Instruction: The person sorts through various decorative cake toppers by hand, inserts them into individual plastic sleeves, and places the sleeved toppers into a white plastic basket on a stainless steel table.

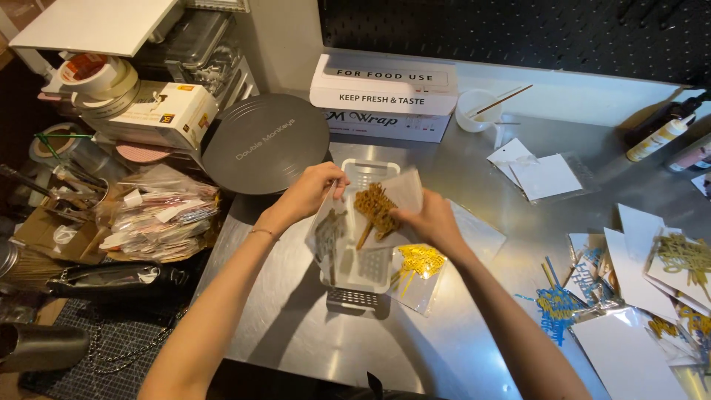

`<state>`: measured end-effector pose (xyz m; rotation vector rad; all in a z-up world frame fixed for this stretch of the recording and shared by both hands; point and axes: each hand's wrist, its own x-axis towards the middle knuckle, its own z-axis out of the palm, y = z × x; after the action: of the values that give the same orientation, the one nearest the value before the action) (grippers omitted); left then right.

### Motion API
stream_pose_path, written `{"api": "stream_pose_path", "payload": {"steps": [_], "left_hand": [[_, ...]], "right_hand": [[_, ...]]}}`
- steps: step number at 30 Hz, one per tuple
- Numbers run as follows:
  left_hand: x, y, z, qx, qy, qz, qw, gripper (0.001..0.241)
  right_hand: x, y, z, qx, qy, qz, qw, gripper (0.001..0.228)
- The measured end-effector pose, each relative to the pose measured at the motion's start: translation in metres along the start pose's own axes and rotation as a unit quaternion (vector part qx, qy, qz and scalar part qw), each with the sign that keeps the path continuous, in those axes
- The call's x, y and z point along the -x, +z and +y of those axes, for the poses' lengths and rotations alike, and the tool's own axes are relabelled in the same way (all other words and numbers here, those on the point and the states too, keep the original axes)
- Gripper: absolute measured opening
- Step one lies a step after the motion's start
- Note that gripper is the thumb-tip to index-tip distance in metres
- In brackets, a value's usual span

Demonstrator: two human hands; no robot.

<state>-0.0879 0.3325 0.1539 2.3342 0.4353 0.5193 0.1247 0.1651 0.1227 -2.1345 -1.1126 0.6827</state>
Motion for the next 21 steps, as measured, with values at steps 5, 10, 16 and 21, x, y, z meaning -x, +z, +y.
{"api": "stream_pose_path", "payload": {"steps": [5, 10, 16, 21], "left_hand": [[-0.024, 0.015, 0.006, 0.010, -0.181, -0.129, 0.975, 0.027], [-0.017, 0.035, 0.018, 0.186, -0.306, -0.137, 0.923, 0.055], [0.004, 0.006, 0.117, 0.041, -0.114, -0.246, 0.962, 0.060], [0.017, 0.035, 0.086, 0.034, 0.066, -0.173, 0.982, 0.050]], "right_hand": [[0.021, 0.045, 0.044, 0.003, 0.066, 0.061, 0.996, 0.058], [0.045, 0.071, 0.032, -0.046, 0.110, 0.101, 0.988, 0.053], [0.045, 0.060, 0.011, -0.041, 0.045, 0.101, 0.993, 0.047], [0.004, 0.018, -0.001, 0.053, -0.068, -0.019, 0.996, 0.030]]}}
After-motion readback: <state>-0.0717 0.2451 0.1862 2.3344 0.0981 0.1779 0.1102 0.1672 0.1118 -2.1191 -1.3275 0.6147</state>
